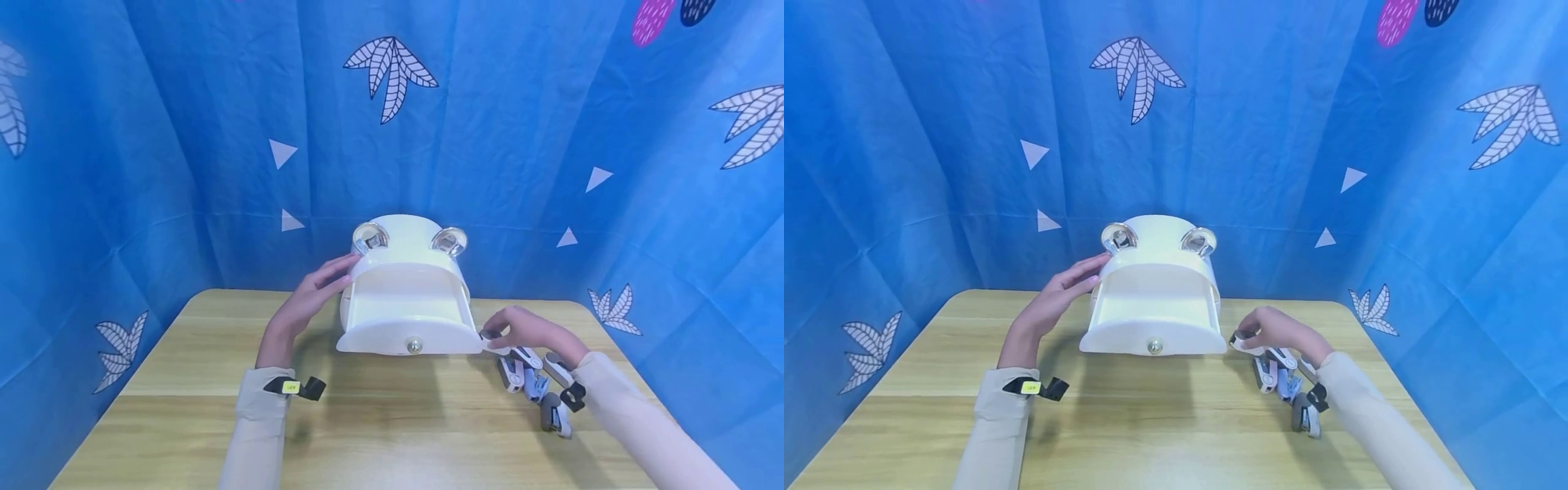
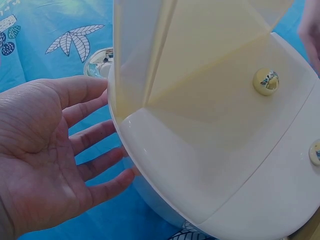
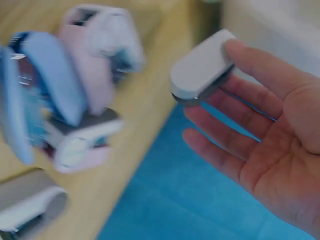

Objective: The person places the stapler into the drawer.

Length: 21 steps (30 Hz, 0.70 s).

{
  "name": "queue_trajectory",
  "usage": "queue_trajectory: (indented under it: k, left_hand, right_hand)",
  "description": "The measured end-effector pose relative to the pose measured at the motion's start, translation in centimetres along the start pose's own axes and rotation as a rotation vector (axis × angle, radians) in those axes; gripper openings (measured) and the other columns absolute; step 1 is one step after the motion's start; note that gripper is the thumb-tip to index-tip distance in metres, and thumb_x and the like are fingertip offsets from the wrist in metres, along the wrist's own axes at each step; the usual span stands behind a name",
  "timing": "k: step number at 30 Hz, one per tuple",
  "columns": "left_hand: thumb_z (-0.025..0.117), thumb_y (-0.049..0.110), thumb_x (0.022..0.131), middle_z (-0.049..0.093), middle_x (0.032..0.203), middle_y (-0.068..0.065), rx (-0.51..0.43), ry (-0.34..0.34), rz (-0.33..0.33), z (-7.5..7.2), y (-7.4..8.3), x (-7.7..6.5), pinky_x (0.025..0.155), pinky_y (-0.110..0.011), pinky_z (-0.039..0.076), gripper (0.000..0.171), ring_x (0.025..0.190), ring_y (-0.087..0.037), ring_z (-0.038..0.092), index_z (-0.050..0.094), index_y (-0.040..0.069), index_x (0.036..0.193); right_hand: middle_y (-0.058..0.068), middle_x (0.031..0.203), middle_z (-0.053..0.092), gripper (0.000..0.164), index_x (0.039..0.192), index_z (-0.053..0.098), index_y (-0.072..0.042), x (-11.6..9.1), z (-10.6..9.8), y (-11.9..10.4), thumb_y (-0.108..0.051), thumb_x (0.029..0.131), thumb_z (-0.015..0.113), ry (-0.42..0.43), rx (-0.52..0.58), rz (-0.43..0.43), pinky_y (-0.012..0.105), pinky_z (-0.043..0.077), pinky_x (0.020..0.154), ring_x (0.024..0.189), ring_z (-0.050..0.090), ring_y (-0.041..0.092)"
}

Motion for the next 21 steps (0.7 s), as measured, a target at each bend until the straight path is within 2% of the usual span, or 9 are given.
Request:
queue_trajectory:
  k: [5,10,13,17,21]
  left_hand:
    - [0.060,0.042,0.102,0.034,0.165,0.009,0.000,0.003,-0.009,-0.1,0.0,-0.1,0.121,-0.072,0.016,0.050,0.158,-0.023,0.020,0.050,0.035,0.150]
    - [0.060,0.043,0.102,0.035,0.164,0.009,0.000,0.008,-0.008,-0.1,0.1,0.0,0.121,-0.072,0.016,0.049,0.158,-0.023,0.020,0.051,0.036,0.149]
    - [0.061,0.043,0.101,0.035,0.164,0.010,0.001,0.010,-0.016,-0.1,0.1,0.0,0.121,-0.072,0.016,0.049,0.158,-0.023,0.020,0.051,0.037,0.149]
    - [0.060,0.043,0.101,0.034,0.165,0.010,0.005,0.010,-0.024,-0.1,0.0,0.0,0.121,-0.073,0.015,0.049,0.158,-0.023,0.020,0.051,0.037,0.149]
    - [0.060,0.041,0.102,0.035,0.165,0.009,0.002,0.009,-0.017,0.0,0.1,-0.1,0.121,-0.072,0.015,0.048,0.158,-0.023,0.019,0.051,0.036,0.149]
  right_hand:
    - [0.009,0.104,0.078,0.031,0.116,0.075,-0.003,-0.7,-3.6,-2.8,-0.020,0.091,0.077,-0.005,0.000,-0.027,0.031,0.062,0.080,0.092,0.074,0.019]
    - [0.007,0.103,0.078,0.033,0.118,0.074,-0.002,-1.1,-8.1,-7.2,-0.023,0.092,0.076,0.074,-0.057,-0.055,0.022,0.060,0.076,0.088,0.073,0.014]
    - [0.004,0.104,0.078,0.032,0.118,0.075,-0.004,-0.9,-10.2,-10.2,-0.026,0.093,0.076,0.113,-0.088,-0.100,0.021,0.060,0.074,0.088,0.072,0.012]
    - [0.002,0.101,0.078,0.027,0.115,0.077,-0.009,0.1,-11.5,-13.9,-0.025,0.093,0.077,0.113,-0.109,-0.162,0.023,0.058,0.065,0.084,0.071,0.012]
    - [0.000,0.098,0.078,0.022,0.110,0.078,-0.012,1.7,-11.4,-17.0,-0.024,0.092,0.078,0.091,-0.169,-0.224,0.023,0.057,0.065,0.082,0.069,0.010]
Point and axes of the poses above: each hand's wrist, its own x-axis towards the middle knuckle, its own z-axis out of the palm, y = z × x, the point moved 2 cm from there along x, towards the middle knuckle
